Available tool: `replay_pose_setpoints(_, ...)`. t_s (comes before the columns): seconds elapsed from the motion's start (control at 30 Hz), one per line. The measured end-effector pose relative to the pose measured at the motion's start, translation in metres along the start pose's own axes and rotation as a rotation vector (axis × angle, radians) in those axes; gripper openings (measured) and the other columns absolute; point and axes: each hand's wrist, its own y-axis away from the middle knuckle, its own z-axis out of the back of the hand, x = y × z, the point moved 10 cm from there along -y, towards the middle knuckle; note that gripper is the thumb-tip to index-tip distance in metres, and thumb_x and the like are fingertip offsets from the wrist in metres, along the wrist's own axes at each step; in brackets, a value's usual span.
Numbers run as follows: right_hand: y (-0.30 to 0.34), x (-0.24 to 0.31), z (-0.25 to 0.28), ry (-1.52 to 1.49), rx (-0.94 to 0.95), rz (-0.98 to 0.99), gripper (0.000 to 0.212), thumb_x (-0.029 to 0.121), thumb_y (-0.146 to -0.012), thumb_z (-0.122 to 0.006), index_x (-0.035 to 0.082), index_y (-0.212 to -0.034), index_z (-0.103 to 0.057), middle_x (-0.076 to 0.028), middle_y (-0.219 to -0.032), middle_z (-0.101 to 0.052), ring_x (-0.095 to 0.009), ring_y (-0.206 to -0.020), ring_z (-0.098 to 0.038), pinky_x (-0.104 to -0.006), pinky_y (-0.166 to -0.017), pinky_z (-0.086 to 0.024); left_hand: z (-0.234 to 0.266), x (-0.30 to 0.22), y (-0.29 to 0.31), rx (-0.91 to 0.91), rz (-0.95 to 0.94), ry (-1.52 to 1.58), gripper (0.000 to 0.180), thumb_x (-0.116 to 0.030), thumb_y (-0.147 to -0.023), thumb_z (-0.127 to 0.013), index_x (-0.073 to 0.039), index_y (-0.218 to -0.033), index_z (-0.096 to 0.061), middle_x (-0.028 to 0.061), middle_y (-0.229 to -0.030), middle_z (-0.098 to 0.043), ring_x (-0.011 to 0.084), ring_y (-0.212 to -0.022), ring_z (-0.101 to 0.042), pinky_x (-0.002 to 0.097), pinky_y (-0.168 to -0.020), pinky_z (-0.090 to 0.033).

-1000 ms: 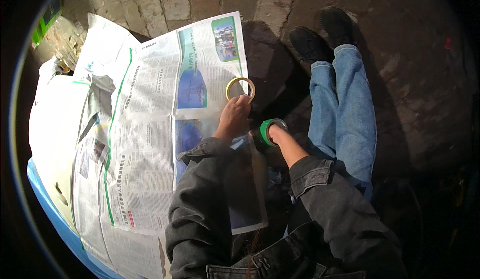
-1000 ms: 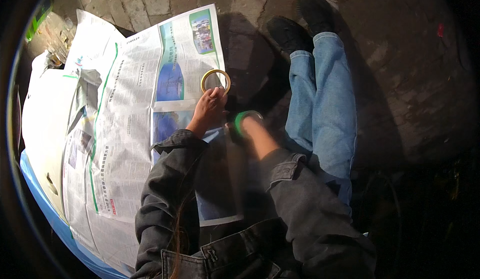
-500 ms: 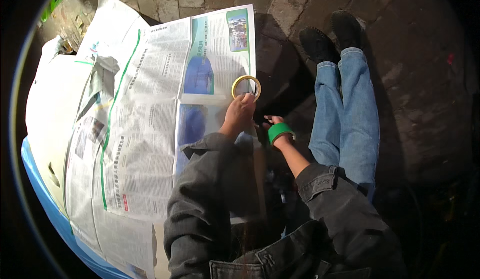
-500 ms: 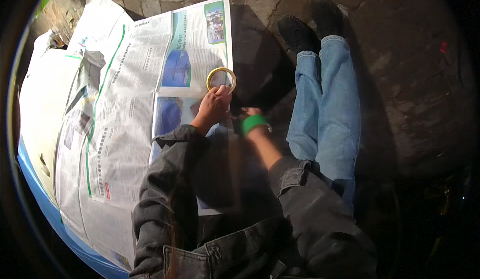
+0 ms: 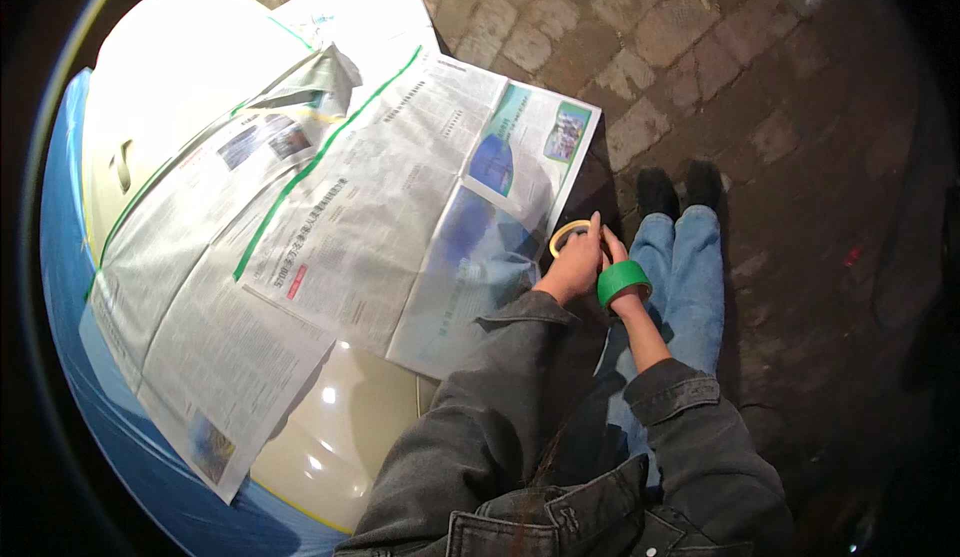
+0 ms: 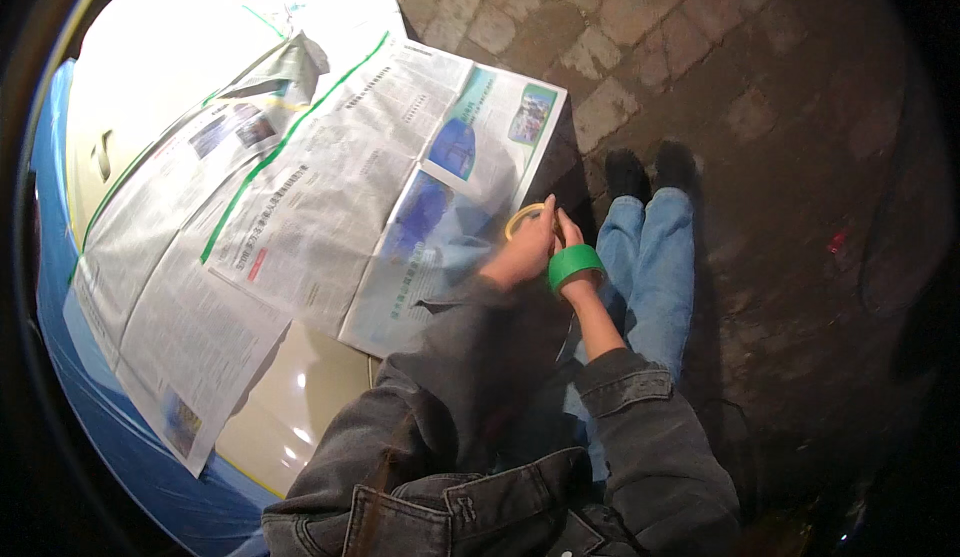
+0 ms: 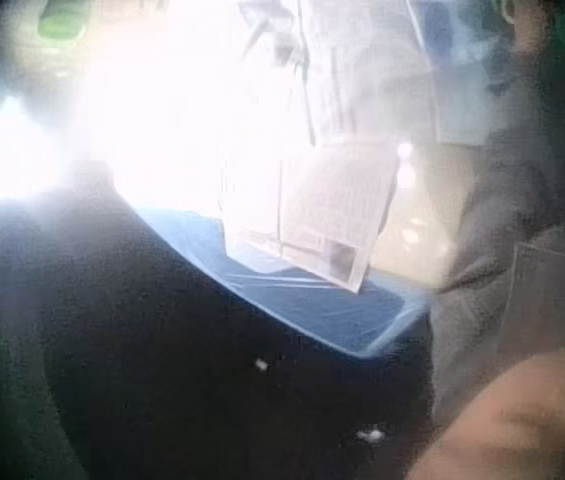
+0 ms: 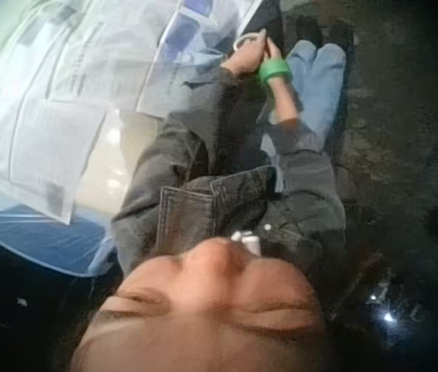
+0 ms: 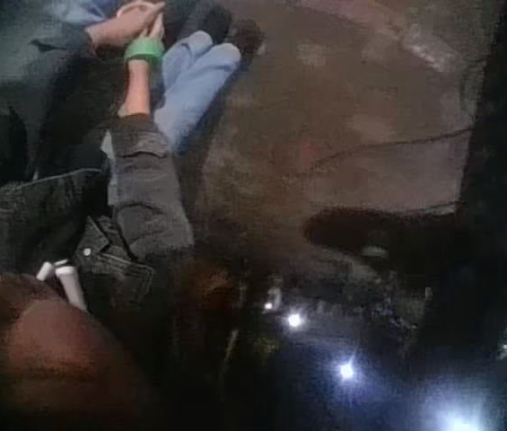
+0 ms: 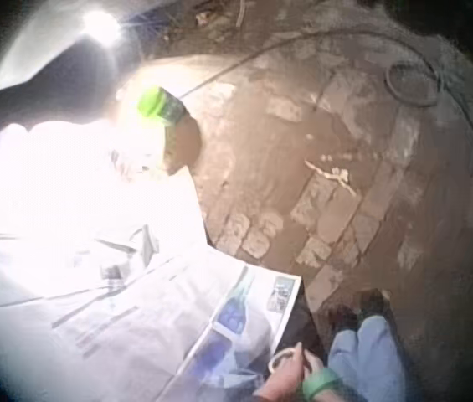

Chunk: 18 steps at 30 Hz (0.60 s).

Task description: The person tapes newspaper and plastic sheeting onto a car door to mask off areas. They use masking tape to secure the newspaper and plastic, then apply tape along the door handle and edges to create clean paint lines.

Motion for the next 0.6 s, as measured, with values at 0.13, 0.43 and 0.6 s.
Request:
replay_pose_setpoints(0.13, 0.028, 0.08, 0.052, 0.09, 0.022, 0.161, 0.027, 0.011, -0.087, -0.061, 0.006, -0.114, -0.063, -0.015, -0.115, -0.061, -0.028, -0.101, -0.061, -0.0366, -0.087, -0.049, -0.002, -0.019, 0.033, 0.094, 0.137, 0.261, 0.079, 0.003, -0.08, -0.05, 0.009, -0.146, -0.007, 0.0318, -0.101, -0.061, 0.0477, -0.091, -0.059, 0.0495, -0.081, -0.047)
replay_pose_setpoints(0.43, 0.056, 0.195, 0.093, 0.167, 0.083, 0.252, 0.009, 0.007, -0.081, -0.066, 0.001, -0.087, -0.064, -0.011, -0.086, -0.064, -0.023, -0.082, -0.064, -0.0333, -0.072, -0.052, 0.089, -0.087, 0.087, -0.134, -0.076, 0.668, 0.07, -0.004, -0.083, -0.058, 0.001, -0.144, -0.025, 0.023, -0.109, -0.061, 0.0393, -0.097, -0.06, 0.0433, -0.083, -0.047)
replay_pose_setpoints(0.6, 0.04, 0.261, 0.096, 0.148, 0.128, 0.351, 0.01, 0.004, -0.082, -0.068, 0.002, -0.089, -0.062, -0.009, -0.102, -0.059, -0.018, -0.089, -0.063, -0.0309, -0.072, -0.057, 0.244, -0.014, 0.14, -0.365, 0.253, 0.088, 0.05, -0.04, -0.086, -0.062, -0.003, -0.119, -0.058, 0.0202, -0.124, -0.054, 0.0332, -0.122, -0.048, 0.0436, -0.098, -0.041)
